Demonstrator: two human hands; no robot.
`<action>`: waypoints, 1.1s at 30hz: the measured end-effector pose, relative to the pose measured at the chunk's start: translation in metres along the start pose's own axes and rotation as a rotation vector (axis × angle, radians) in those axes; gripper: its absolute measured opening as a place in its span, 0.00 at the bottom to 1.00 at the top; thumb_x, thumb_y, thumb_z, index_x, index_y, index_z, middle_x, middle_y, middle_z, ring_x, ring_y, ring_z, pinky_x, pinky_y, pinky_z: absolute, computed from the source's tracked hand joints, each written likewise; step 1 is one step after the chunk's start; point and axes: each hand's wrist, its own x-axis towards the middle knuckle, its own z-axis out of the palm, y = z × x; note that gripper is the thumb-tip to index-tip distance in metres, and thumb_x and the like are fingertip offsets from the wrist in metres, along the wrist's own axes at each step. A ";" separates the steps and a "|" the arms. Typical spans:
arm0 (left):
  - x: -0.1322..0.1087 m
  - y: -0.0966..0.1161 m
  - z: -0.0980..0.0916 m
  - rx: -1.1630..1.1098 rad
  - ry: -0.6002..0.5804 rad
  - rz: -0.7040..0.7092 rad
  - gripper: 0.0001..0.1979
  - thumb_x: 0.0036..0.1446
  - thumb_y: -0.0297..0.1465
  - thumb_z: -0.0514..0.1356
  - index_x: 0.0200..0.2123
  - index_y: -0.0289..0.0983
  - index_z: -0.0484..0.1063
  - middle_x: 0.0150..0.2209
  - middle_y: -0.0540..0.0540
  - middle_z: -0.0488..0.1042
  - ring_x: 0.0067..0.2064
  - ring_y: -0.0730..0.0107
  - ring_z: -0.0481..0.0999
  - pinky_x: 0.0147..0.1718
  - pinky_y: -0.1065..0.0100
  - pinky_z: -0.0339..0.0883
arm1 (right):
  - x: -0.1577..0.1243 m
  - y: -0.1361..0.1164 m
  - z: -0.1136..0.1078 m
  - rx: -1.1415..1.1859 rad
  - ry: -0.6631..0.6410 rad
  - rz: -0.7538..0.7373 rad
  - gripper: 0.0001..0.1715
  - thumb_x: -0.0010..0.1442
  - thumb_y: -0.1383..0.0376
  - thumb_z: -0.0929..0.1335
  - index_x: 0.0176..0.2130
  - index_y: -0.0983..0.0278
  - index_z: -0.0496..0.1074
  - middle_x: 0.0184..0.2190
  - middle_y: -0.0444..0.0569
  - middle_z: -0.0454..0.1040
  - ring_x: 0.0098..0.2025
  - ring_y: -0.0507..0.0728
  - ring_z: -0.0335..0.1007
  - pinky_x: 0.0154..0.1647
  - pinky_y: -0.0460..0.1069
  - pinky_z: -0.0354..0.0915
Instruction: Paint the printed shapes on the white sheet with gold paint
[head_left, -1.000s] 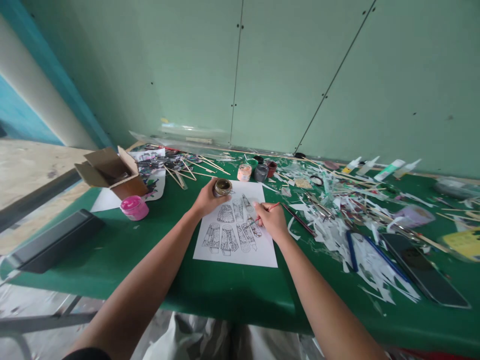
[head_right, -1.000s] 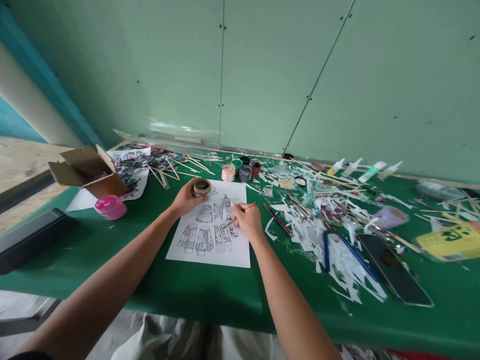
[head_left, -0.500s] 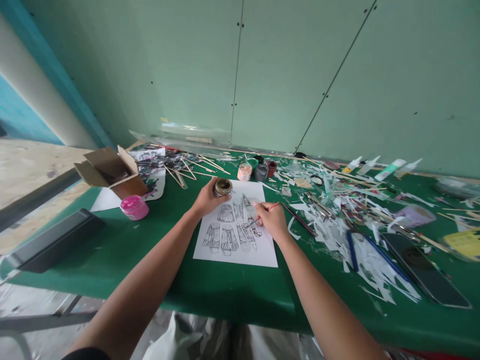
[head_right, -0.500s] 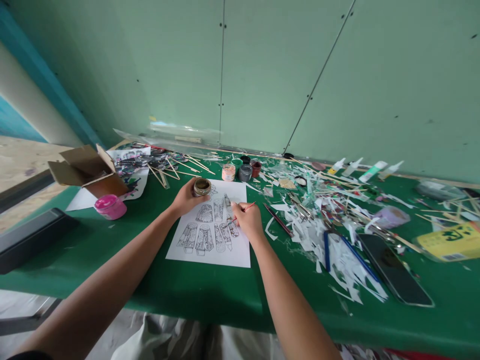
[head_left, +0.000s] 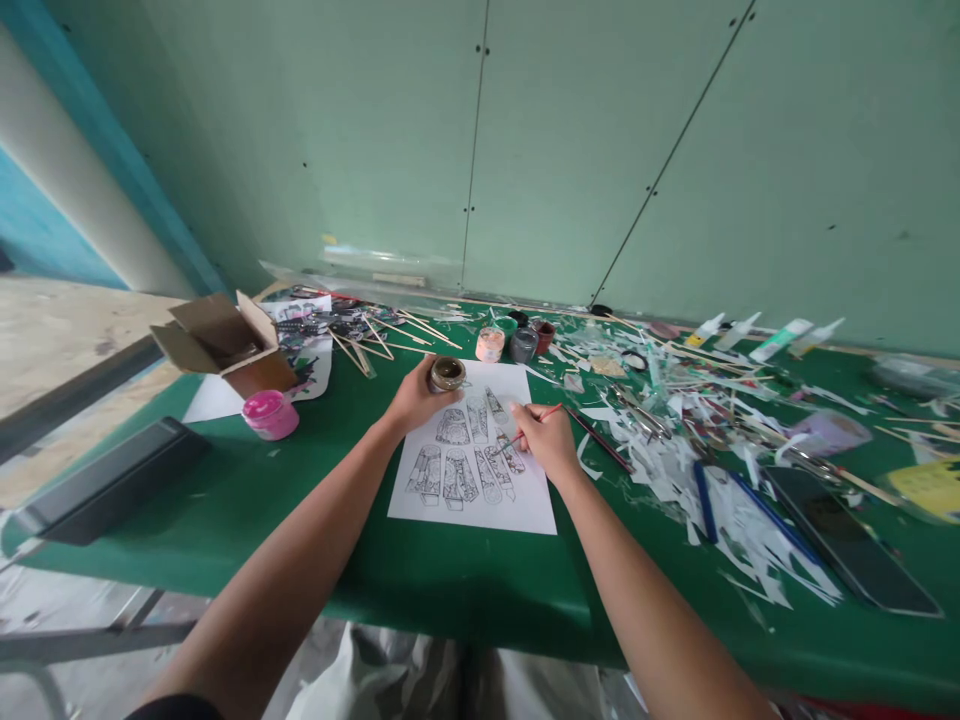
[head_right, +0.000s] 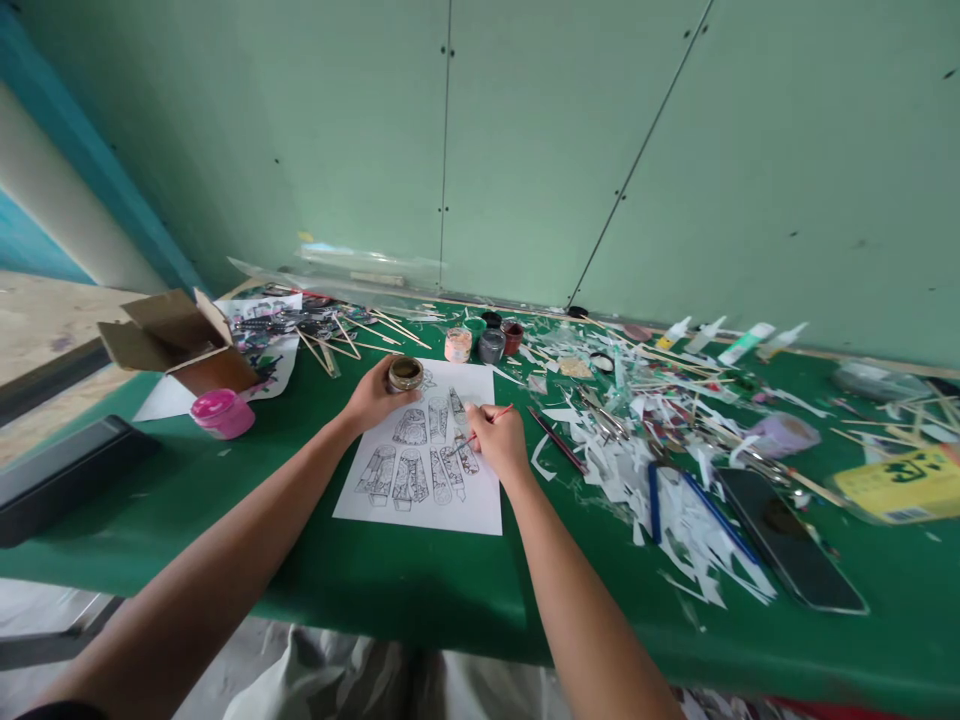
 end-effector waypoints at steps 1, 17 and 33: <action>0.000 0.000 0.000 -0.001 0.000 -0.001 0.24 0.42 0.37 0.68 0.43 0.37 0.68 0.40 0.45 0.74 0.42 0.60 0.73 0.44 0.59 0.67 | 0.000 0.000 0.000 0.010 -0.002 0.006 0.26 0.51 0.49 0.67 0.12 0.61 0.61 0.06 0.40 0.58 0.11 0.50 0.55 0.14 0.46 0.54; 0.001 -0.001 -0.001 0.031 0.000 0.006 0.23 0.42 0.36 0.68 0.43 0.37 0.69 0.40 0.45 0.74 0.41 0.60 0.73 0.43 0.58 0.67 | -0.001 -0.001 0.001 -0.005 -0.040 -0.007 0.27 0.52 0.49 0.66 0.13 0.62 0.62 0.07 0.41 0.59 0.11 0.49 0.54 0.14 0.45 0.53; -0.001 0.003 -0.001 0.035 0.004 -0.013 0.23 0.42 0.36 0.68 0.43 0.37 0.69 0.40 0.45 0.74 0.42 0.59 0.74 0.44 0.59 0.67 | -0.002 0.000 0.001 -0.038 -0.035 -0.024 0.28 0.52 0.47 0.66 0.13 0.62 0.62 0.07 0.41 0.59 0.11 0.49 0.54 0.14 0.45 0.54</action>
